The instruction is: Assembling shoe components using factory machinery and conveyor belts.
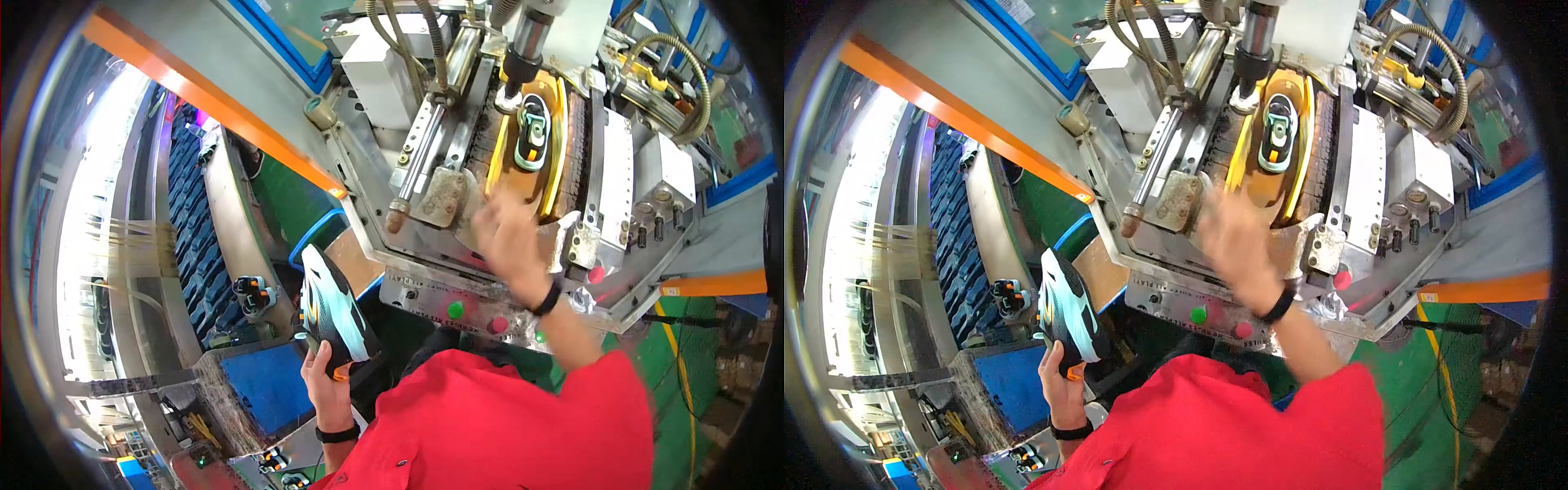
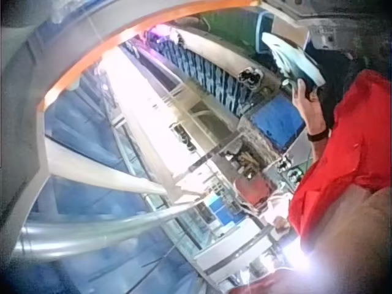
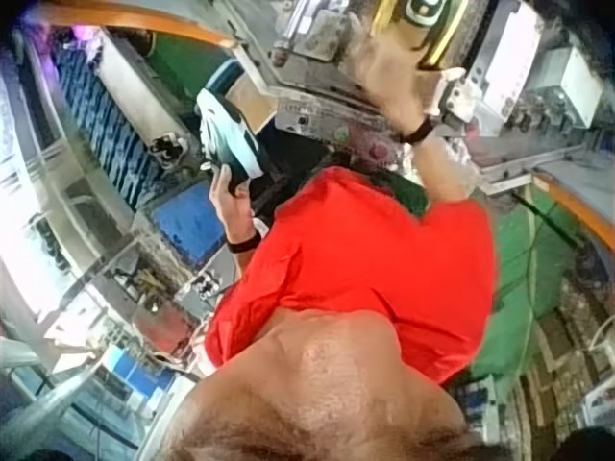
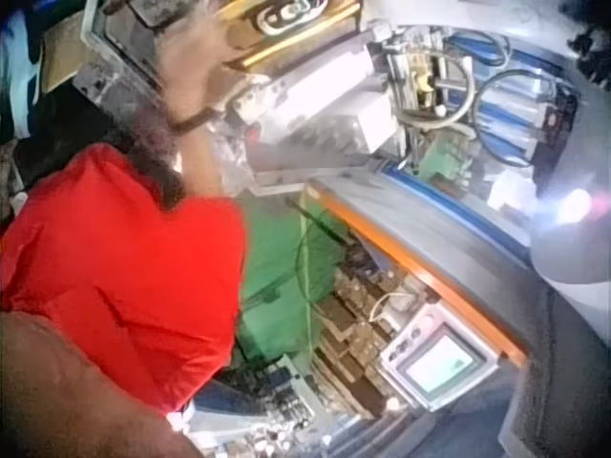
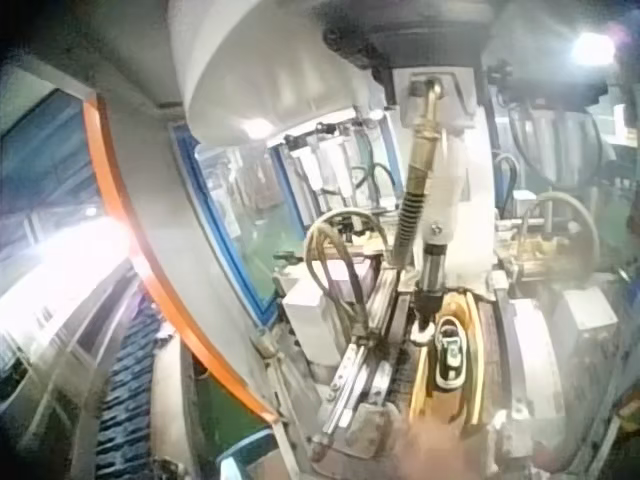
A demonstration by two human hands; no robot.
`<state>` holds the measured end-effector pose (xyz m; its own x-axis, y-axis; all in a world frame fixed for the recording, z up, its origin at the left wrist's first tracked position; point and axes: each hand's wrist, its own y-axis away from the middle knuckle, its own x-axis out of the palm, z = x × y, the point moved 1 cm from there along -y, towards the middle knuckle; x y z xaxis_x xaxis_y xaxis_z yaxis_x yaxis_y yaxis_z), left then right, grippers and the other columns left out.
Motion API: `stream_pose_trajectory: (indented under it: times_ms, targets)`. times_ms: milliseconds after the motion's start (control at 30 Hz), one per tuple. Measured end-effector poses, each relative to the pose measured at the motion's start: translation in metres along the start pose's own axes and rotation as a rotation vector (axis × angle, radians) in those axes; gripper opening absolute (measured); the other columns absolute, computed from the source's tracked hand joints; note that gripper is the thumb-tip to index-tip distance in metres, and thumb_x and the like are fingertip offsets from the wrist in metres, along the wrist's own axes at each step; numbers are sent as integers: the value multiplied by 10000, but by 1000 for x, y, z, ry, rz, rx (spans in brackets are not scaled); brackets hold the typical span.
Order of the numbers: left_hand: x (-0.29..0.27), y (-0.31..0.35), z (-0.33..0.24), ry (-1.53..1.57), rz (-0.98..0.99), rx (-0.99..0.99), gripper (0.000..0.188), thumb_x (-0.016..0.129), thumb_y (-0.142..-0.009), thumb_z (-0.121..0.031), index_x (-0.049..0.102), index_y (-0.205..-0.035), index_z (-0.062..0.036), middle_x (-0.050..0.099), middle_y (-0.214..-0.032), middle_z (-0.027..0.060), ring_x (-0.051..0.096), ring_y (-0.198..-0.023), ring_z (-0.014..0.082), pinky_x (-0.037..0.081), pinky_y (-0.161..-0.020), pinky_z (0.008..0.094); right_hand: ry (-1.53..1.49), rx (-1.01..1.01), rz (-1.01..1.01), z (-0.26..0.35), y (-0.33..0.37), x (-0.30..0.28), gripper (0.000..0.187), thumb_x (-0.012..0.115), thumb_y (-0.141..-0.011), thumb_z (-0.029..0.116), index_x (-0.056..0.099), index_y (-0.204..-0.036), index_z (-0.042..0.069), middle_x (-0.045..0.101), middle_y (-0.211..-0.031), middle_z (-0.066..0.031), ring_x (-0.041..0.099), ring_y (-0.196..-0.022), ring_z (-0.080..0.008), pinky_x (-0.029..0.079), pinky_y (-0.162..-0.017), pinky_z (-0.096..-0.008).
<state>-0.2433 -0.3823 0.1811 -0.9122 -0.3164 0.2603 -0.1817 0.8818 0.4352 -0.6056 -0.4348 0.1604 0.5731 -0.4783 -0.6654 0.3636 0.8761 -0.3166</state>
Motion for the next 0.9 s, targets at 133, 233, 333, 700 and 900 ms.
stream_pose_trajectory:
  times_ms: [133,233,333,700,900]
  targets:
    - [20,8,3,44,-15,-79,189,643,-878,-112,607,-1037,-15,672,-937,64,667,-761,165,483,-545,245,-110,-86,56,-9,108,100,357,683,-729,93,601,-1075,66,603,-1044,-109,595,-975,-302,524,-785,-410]
    - [28,16,6,25,4,-105,187,646,-876,-118,610,-1033,-23,673,-942,58,659,-753,154,463,-522,231,-29,-94,142,-66,153,176,314,634,-786,118,591,-1094,77,564,-1053,-102,574,-1010,-309,517,-771,-420]
    - [28,18,14,46,0,-109,199,644,-877,-122,611,-1043,-18,675,-953,69,665,-774,165,475,-532,244,-4,-163,183,-85,160,191,234,586,-843,105,592,-1075,75,533,-1009,-88,578,-981,-322,507,-739,-435]
    - [24,15,23,121,88,-103,248,627,-901,-137,601,-1127,-38,679,-1053,73,677,-891,197,545,-663,293,-75,-522,-1024,1,-169,-183,445,755,-811,104,555,-1188,-21,662,-986,-106,629,-861,-218,500,-727,-310]
    - [23,20,38,167,51,-109,279,641,-890,-140,590,-1144,-36,675,-1077,79,675,-901,197,534,-636,268,-279,-217,-815,29,-242,-223,459,736,-720,227,586,-1095,8,671,-872,-108,643,-760,-205,518,-648,-333]
